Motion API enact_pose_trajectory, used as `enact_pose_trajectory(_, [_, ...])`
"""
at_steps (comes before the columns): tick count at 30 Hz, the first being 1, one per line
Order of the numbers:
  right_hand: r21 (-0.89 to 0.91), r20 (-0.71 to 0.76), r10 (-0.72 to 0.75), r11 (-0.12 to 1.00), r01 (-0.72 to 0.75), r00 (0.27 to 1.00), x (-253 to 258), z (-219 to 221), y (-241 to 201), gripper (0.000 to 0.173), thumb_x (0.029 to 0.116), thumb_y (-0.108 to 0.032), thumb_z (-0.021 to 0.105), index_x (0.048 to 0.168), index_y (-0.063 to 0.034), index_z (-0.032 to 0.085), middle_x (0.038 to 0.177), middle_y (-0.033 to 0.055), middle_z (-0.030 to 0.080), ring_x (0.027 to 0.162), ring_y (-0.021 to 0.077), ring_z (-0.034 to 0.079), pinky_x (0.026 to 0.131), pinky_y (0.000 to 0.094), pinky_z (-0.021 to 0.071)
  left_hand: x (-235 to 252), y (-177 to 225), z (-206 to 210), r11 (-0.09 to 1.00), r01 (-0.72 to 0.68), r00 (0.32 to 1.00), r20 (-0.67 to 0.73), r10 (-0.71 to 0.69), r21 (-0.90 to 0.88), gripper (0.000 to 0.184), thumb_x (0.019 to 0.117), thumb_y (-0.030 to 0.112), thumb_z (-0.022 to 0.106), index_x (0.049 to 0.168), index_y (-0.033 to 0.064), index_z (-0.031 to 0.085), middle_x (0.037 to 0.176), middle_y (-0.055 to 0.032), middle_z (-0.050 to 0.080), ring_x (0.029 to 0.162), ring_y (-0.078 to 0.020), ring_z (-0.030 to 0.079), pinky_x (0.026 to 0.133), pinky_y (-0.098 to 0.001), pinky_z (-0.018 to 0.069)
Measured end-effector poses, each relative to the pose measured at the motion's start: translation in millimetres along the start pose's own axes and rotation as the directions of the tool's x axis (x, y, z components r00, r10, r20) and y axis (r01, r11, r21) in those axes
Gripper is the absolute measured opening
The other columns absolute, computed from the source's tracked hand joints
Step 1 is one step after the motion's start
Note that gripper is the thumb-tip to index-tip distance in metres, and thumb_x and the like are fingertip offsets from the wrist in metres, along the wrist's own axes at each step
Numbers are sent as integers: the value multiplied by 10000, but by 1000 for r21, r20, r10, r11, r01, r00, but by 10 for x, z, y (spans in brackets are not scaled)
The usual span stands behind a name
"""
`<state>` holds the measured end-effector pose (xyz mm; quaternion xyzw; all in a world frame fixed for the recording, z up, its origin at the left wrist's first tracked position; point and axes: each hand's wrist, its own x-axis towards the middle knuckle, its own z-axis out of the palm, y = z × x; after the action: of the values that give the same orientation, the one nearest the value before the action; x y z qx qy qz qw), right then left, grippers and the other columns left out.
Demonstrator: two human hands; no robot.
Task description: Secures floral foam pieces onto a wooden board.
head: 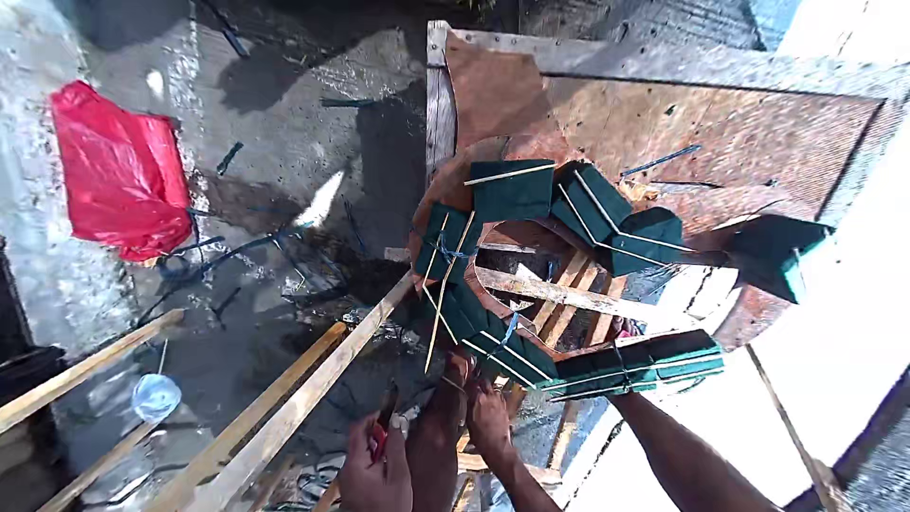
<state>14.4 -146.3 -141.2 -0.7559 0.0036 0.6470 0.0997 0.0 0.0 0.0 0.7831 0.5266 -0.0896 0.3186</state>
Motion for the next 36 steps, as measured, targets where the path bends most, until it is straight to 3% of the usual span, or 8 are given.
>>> enact_pose_trajectory(4, [-121, -174, -103, 989, 82, 979, -714, -1193, 361, 306, 1052, -197, 495, 1258, -162, 719, 1296, 159, 664, 1232, 376, 610, 1038, 573, 488, -166, -104, 109, 993, 96, 978, -180, -106, -62, 319, 983, 172, 637, 1125, -112, 625, 818, -156, 625, 690, -174, 596, 678, -379, 547])
enact_pose_trajectory(8, [-297, -635, -507, 856, 422, 583, -557, -2549, 19, 231, 1031, -187, 571, 1136, -117, 765, 1063, 134, 731, 1046, 349, 679, 939, 544, 526, -418, -212, 207, 966, 230, 959, -144, -245, -114, 333, 1001, 188, 629, 1187, -88, 614, 917, -213, 659, 790, -290, 645, 750, -511, 553])
enact_pose_trajectory(12, [-529, -664, -685, 713, 460, 299, 46, -3171, -470, 198, 1025, -161, 592, 1162, -142, 733, 1156, 120, 701, 1124, 355, 636, 959, 541, 506, -636, -170, 315, 970, 202, 972, -91, -214, -133, 282, 970, 153, 647, 1164, -52, 639, 850, -152, 627, 725, -230, 596, 687, -457, 529])
enact_pose_trajectory(14, [-583, -659, -712, 688, 433, 243, 245, -3216, -575, 196, 1018, -173, 582, 1130, -200, 742, 1173, 81, 697, 1145, 326, 622, 987, 528, 477, -726, -128, 362, 972, 186, 977, -78, -199, -146, 259, 963, 167, 650, 1127, -35, 650, 859, -127, 627, 740, -216, 595, 694, -442, 532])
enact_pose_trajectory(23, [-602, -632, -743, 649, 465, 219, 411, -3192, -629, 211, 1024, -183, 572, 1110, -215, 762, 1096, 70, 713, 1104, 315, 632, 957, 522, 473, -879, 183, 634, 969, 149, 989, 37, -145, -199, 245, 974, 217, 622, 1112, 16, 651, 819, -60, 610, 700, -137, 585, 663, -353, 538])
enact_pose_trajectory(29, [-576, -619, -761, 607, 548, 193, 201, -3411, -510, 294, 1034, -340, 593, 1271, -233, 729, 1275, 55, 685, 1135, 289, 625, 973, 521, 455, -855, 719, 1170, 985, 26, 970, 244, 16, -168, 442, 911, 129, 615, 1314, -42, 557, 1179, -210, 644, 1065, -307, 645, 941, -475, 549])
enact_pose_trajectory(33, [-228, -801, -521, 722, 653, 296, -574, -3517, 123, 328, 1070, -311, 551, 1288, -101, 677, 1146, 96, 687, 930, 163, 675, 789, 328, 579, -642, 1167, 1814, 996, -93, 918, 386, 92, -17, 389, 1013, 116, 522, 1367, -42, 555, 1297, -240, 628, 1231, -370, 611, 1077, -492, 487])
enact_pose_trajectory(36, [-45, -794, -374, 823, 566, 480, -932, -3369, 872, 349, 1091, -316, 492, 1301, -92, 658, 1162, 98, 677, 954, 174, 669, 821, 375, 574, -518, 1390, 2337, 934, -300, 863, 472, 181, 191, 392, 1015, 128, 517, 1395, 56, 577, 1257, -187, 673, 1198, -373, 625, 1041, -546, 467])
